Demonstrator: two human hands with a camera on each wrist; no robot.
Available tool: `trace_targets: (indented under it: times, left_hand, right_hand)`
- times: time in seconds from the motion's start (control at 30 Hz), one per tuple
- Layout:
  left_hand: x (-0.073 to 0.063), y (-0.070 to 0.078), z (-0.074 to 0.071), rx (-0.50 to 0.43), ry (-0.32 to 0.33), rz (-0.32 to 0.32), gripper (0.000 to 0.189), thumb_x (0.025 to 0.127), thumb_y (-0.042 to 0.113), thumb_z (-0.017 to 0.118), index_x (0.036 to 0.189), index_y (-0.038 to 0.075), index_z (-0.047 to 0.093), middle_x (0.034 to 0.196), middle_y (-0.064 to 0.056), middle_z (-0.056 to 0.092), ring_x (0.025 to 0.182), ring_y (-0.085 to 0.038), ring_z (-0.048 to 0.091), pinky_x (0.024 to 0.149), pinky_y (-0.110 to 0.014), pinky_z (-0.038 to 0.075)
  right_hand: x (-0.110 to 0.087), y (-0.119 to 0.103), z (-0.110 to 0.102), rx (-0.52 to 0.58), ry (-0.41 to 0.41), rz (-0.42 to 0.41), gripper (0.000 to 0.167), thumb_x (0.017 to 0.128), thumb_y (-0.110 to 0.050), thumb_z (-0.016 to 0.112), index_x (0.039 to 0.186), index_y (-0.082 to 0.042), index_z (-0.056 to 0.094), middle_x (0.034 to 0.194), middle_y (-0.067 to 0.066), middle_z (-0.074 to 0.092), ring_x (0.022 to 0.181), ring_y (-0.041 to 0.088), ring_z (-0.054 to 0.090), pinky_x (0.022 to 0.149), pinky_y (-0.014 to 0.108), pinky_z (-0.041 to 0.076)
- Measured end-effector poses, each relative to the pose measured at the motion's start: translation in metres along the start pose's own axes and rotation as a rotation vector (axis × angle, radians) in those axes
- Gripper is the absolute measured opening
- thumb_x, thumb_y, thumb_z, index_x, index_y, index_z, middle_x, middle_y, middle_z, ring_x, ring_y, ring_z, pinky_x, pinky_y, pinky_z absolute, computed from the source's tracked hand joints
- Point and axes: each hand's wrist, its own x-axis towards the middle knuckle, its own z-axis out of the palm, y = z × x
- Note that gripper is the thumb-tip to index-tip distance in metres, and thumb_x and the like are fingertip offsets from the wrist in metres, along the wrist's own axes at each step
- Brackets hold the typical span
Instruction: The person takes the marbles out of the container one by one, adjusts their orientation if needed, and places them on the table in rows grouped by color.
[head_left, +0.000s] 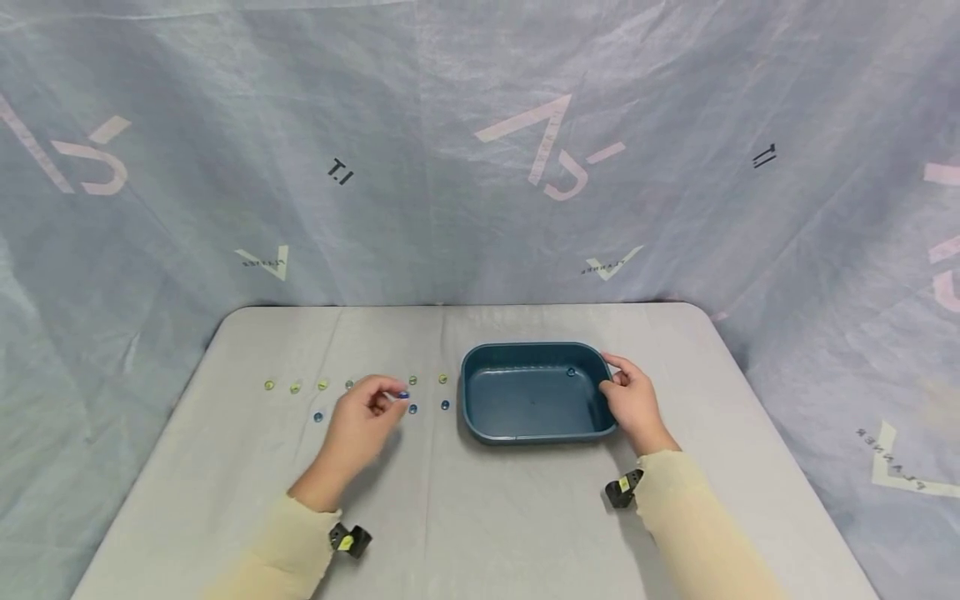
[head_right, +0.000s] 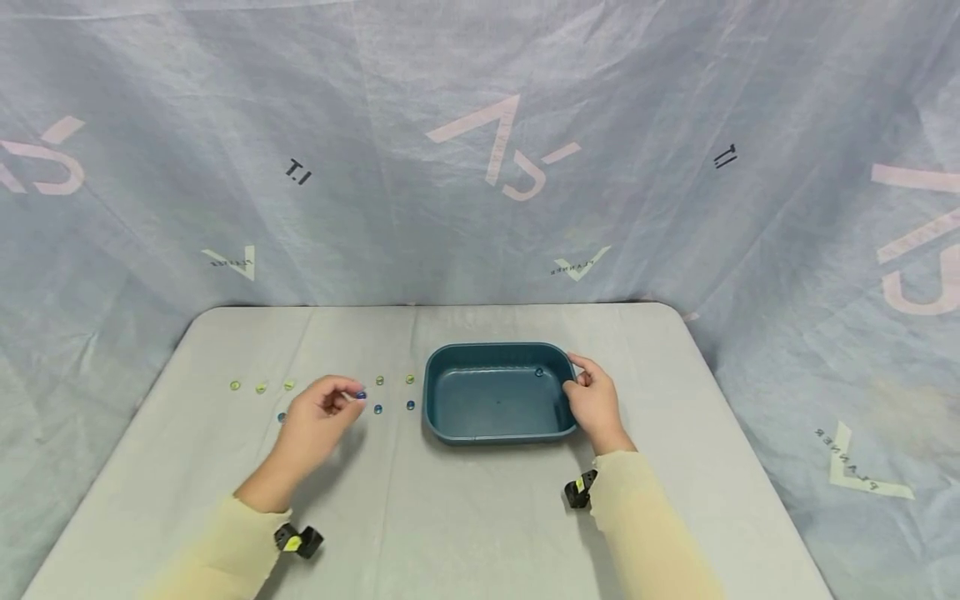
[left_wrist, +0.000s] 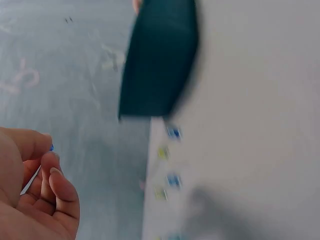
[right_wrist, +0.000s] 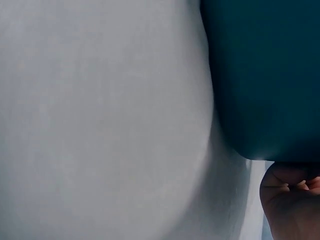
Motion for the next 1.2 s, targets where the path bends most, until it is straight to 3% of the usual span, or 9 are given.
trace_targets:
  times: [0.2, 0.47, 0.7, 0.97, 1.2]
  left_hand:
    - [-0.019, -0.023, -0.040, 0.111, 0.084, -0.110, 0.015, 0.092, 0.000, 0.075, 0.105, 0.005, 0.072, 0.085, -0.007, 0.064, 0.073, -0.016, 0.057, 0.060, -0.022, 0.048]
    - [-0.036, -0.035, -0.072, 0.205, 0.145, -0.218, 0.014, 0.095, 0.006, 0.074, 0.108, 0.006, 0.071, 0.086, -0.007, 0.064, 0.073, -0.017, 0.055, 0.059, -0.022, 0.046]
    - [-0.045, -0.042, -0.086, 0.225, 0.171, -0.242, 0.015, 0.095, 0.008, 0.073, 0.110, 0.003, 0.071, 0.086, -0.007, 0.064, 0.072, -0.016, 0.056, 0.057, -0.022, 0.046]
    - [-0.054, -0.054, -0.097, 0.269, 0.196, -0.259, 0.014, 0.096, 0.008, 0.072, 0.110, 0.006, 0.071, 0.087, -0.007, 0.065, 0.073, -0.016, 0.057, 0.058, -0.022, 0.047]
    - [-0.054, -0.064, -0.106, 0.307, 0.213, -0.279, 0.015, 0.098, 0.012, 0.071, 0.110, 0.005, 0.071, 0.089, -0.007, 0.066, 0.073, -0.014, 0.056, 0.058, -0.022, 0.046]
  right_hand:
    - [0.001, -0.001, -0.003, -0.023, -0.037, -0.002, 0.056, 0.093, -0.003, 0.059, 0.148, -0.011, 0.055, 0.081, 0.004, 0.047, 0.066, 0.019, 0.045, 0.058, 0.028, 0.038]
    - [0.003, -0.006, -0.009, -0.076, -0.098, 0.009, 0.053, 0.098, -0.008, 0.061, 0.151, -0.008, 0.051, 0.088, 0.007, 0.050, 0.074, 0.021, 0.047, 0.063, 0.031, 0.040]
    - [0.003, -0.019, -0.004, -0.067, -0.047, 0.062, 0.050, 0.101, -0.014, 0.059, 0.149, -0.004, 0.051, 0.094, 0.009, 0.048, 0.081, 0.023, 0.047, 0.069, 0.035, 0.040]
    - [0.002, -0.016, 0.007, -0.034, 0.043, 0.056, 0.050, 0.094, -0.002, 0.055, 0.144, -0.008, 0.058, 0.094, 0.007, 0.044, 0.077, 0.020, 0.043, 0.066, 0.030, 0.038]
    - [0.001, -0.012, 0.009, 0.019, 0.056, 0.017, 0.053, 0.094, 0.001, 0.054, 0.145, -0.011, 0.058, 0.092, 0.006, 0.042, 0.077, 0.020, 0.042, 0.063, 0.028, 0.036]
